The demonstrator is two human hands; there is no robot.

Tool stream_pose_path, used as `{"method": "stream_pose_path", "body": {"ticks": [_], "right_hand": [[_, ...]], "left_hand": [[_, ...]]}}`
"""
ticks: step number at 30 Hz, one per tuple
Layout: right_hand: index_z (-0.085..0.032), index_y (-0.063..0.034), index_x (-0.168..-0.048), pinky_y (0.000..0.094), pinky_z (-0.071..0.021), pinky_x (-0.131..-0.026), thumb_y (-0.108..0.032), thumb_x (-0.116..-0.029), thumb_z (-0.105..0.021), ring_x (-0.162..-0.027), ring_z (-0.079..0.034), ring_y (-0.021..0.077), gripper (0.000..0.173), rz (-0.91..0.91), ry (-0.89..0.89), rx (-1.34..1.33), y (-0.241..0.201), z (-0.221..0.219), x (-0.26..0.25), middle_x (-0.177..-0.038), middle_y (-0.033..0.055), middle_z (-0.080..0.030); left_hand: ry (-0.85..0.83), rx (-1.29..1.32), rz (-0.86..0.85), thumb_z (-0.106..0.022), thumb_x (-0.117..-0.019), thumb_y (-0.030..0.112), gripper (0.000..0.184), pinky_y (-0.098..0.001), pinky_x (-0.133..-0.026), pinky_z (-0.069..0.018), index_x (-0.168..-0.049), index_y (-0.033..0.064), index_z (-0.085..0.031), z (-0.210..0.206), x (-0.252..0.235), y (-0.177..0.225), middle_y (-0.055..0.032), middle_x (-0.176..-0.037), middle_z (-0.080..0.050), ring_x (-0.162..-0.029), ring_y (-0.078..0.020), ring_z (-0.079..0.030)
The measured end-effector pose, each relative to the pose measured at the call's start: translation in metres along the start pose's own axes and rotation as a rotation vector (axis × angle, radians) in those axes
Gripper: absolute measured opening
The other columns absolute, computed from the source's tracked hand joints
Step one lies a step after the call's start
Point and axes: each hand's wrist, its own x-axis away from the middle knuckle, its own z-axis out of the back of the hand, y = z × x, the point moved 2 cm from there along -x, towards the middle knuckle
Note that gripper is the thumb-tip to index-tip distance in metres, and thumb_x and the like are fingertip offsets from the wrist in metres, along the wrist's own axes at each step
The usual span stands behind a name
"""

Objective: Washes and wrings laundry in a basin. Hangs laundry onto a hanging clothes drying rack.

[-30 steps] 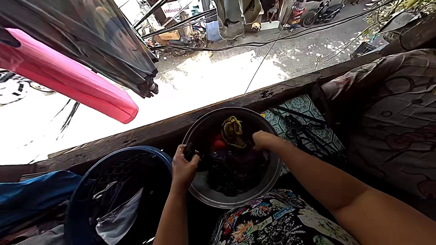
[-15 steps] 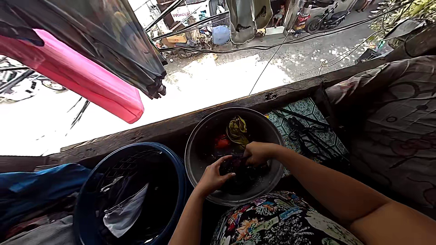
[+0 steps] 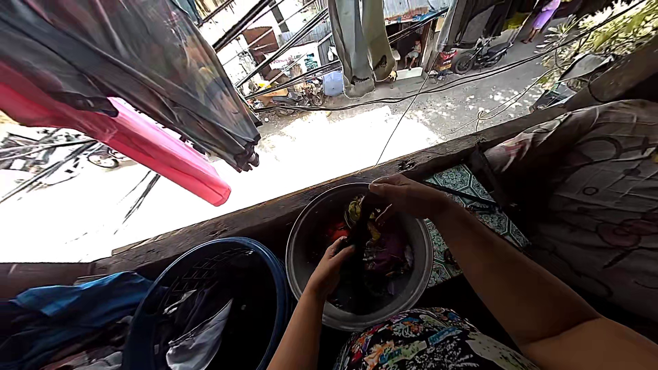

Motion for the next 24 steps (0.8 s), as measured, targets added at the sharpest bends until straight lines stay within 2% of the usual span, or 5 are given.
{"method": "stream_pose_path", "body": {"ticks": [6,8,11,17,24], "right_hand": [[-0.065,0.0058,-0.088,0.0524,-0.0570,-0.071,-0.027,-0.1040,-0.060,-0.074,-0.066,0.0285,0.037,-0.362,0.392,0.132,0.096,-0.005,0.005,-0.082,0.0190,-0.063],[-0.062,0.0056,-0.116,0.0513,-0.0578,-0.078,-0.024,-0.1076,-0.052,-0.088,-0.067,0.0313,0.033,-0.439,0.419,-0.060,0.122,-0.019,0.005,-0.105,0.0229,-0.064],[-0.046,-0.0107,-0.145,0.0507,-0.0543,-0.086,-0.037,-0.1088,-0.042,-0.108,-0.062,0.0312,0.045,-0.422,0.369,-0.582,0.143,-0.044,-0.003,-0.132,0.0177,-0.057],[-0.049,-0.0156,-0.144,0.0433,-0.0568,-0.087,-0.071,-0.1008,-0.036,-0.108,-0.065,0.0263,0.071,-0.408,0.177,-0.752,0.149,-0.060,-0.008,-0.127,0.0144,-0.061],[-0.062,-0.0018,-0.122,0.0412,-0.0582,-0.080,-0.011,-0.0944,-0.072,-0.088,-0.068,0.0220,0.031,-0.338,0.447,-0.574,0.149,-0.064,-0.014,-0.101,0.0145,-0.070]], "left_hand": [[0.272,0.411,-0.198,-0.057,-0.0979,0.020,0.012,-0.0346,-0.075,-0.0599,-0.096,0.0113,-0.065,-0.010,-0.001,0.019,-0.0056,-0.090,-0.070,-0.081,-0.0144,-0.069],[0.300,0.468,-0.216,-0.061,-0.0872,0.014,0.007,-0.0343,-0.073,-0.0600,-0.093,0.0123,-0.064,-0.019,-0.003,0.029,-0.0058,-0.088,-0.069,-0.079,-0.0142,-0.069],[0.290,0.483,-0.201,-0.059,-0.0849,0.010,0.017,-0.0355,-0.072,-0.0602,-0.102,0.0118,-0.060,-0.033,-0.006,0.036,-0.0071,-0.091,-0.068,-0.081,-0.0161,-0.069],[0.244,0.471,-0.087,-0.054,-0.0960,0.011,0.021,-0.0382,-0.081,-0.0586,-0.117,0.0125,-0.059,-0.027,-0.015,0.018,-0.0089,-0.104,-0.068,-0.093,-0.0192,-0.068],[0.427,0.391,0.272,-0.052,-0.1043,0.023,0.034,-0.0467,-0.085,-0.0558,-0.134,0.0067,-0.052,-0.013,-0.016,-0.010,-0.0181,-0.120,-0.064,-0.104,-0.0291,-0.065]]}}
